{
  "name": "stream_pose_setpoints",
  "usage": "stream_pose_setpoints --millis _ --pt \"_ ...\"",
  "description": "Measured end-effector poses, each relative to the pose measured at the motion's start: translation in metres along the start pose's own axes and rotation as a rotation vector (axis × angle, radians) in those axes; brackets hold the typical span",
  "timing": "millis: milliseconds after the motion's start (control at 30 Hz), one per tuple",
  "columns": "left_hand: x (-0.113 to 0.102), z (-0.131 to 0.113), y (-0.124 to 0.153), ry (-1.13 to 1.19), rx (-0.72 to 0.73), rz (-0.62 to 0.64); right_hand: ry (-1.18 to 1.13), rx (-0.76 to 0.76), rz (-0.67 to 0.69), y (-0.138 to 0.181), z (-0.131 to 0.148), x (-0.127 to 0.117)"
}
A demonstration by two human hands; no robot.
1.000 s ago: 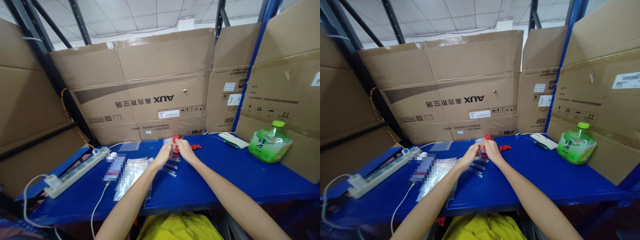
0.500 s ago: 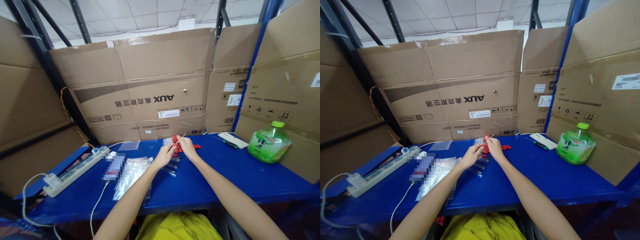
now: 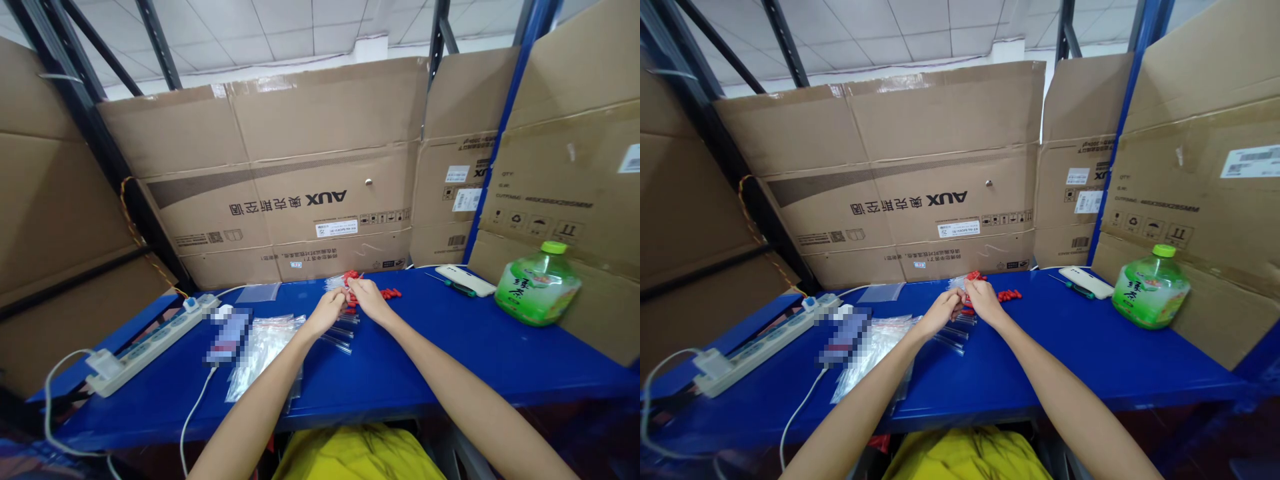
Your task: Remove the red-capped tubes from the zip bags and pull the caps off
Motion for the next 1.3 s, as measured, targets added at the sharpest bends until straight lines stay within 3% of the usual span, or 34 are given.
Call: stream_pose_setpoints --millis 433,567,733,1000,1300 --pt "0.003 -0.005 0.001 0.093 -0.049 -0.033 -0.060 0.041 -0.002 0.002 -0.001 0.006" --pt "0.004 -0.006 0.000 0.155 -0.038 -0.054 -0.279 0.168 0.007 -0.001 -0.010 0.008" --pt "0.016 -0.011 0.004 0.219 -0.031 0.122 -0.648 0.310 0.024 0.000 -0.011 0.003" --pt "0.010 -0.024 0.008 -0.095 0.172 0.086 -0.899 0.455 0.199 0.004 -0.011 0.015" --pt "0.018 -0.036 0.019 -0.220 0.240 0.208 -0.937 0.560 0.379 0.010 -0.014 0.021"
Point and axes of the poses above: each hand's wrist, its own y-axis away from the middle knuckle, its own x-axis out of the palm, z = x × y, the point moved 6 cm from there along -y, towards the middle knuckle, and after that the axes turned 5 degrees about y, right-handed, at the moved point
